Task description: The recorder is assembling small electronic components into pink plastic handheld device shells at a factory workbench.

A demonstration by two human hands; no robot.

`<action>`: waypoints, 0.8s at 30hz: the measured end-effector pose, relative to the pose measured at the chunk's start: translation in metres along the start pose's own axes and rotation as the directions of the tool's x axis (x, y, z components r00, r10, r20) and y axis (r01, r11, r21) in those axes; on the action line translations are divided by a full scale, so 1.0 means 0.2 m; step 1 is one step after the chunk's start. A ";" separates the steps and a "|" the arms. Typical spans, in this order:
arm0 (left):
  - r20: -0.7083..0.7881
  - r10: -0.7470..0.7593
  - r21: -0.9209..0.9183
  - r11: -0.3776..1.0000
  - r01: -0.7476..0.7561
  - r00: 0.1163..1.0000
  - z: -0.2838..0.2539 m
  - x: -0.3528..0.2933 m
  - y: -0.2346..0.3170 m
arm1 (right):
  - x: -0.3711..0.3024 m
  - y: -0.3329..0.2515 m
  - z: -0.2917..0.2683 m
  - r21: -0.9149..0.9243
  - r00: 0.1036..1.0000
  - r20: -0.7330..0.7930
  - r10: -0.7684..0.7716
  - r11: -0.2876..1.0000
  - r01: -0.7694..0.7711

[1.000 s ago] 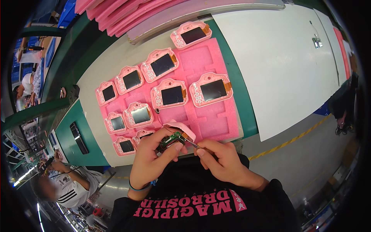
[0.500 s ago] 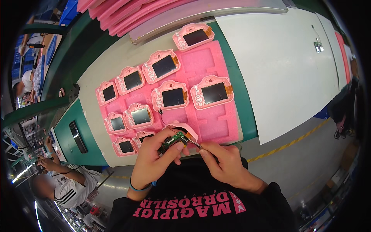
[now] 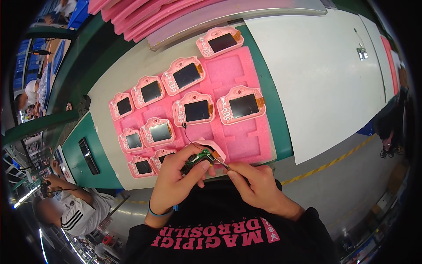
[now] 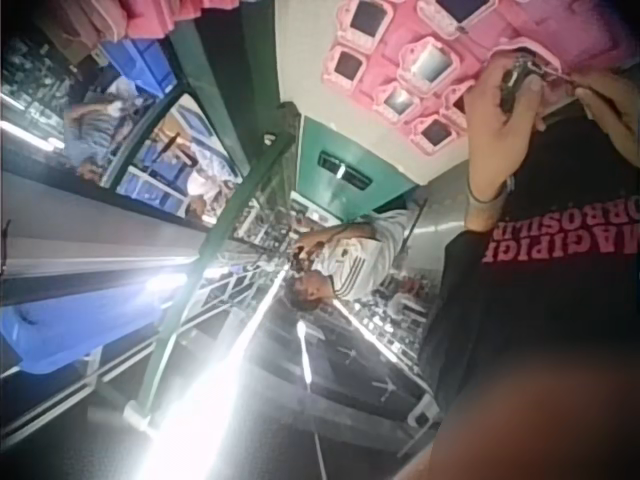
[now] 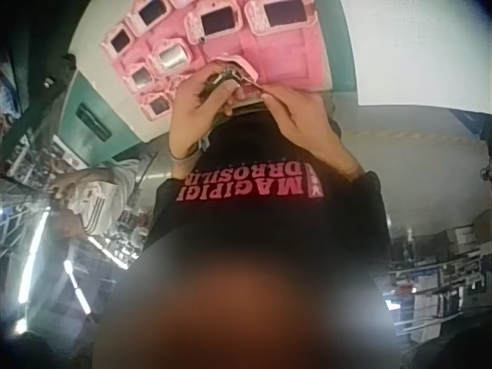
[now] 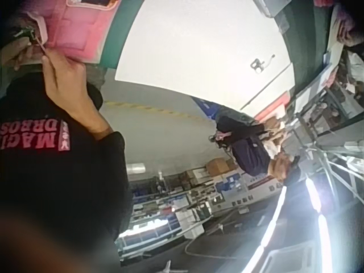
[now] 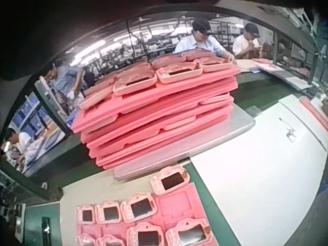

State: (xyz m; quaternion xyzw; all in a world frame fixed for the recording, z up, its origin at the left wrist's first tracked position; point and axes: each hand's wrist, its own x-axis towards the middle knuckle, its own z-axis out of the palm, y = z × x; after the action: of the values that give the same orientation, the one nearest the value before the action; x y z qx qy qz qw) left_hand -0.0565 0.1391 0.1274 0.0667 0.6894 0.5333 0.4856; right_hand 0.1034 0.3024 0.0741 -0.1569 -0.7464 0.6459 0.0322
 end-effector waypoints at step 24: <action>-0.026 0.041 0.161 0.986 -0.036 0.999 0.04 0.01 -0.02 | 0.07 -0.03 -0.16 -0.183 0.984 0.098 -0.147 0.969 0.163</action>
State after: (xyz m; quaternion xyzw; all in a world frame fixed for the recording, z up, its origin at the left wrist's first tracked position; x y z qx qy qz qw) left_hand -0.0507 0.1438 0.1233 0.1113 0.7358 0.4861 0.4582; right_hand 0.0980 0.3368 0.0825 -0.0730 -0.8155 0.5730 0.0362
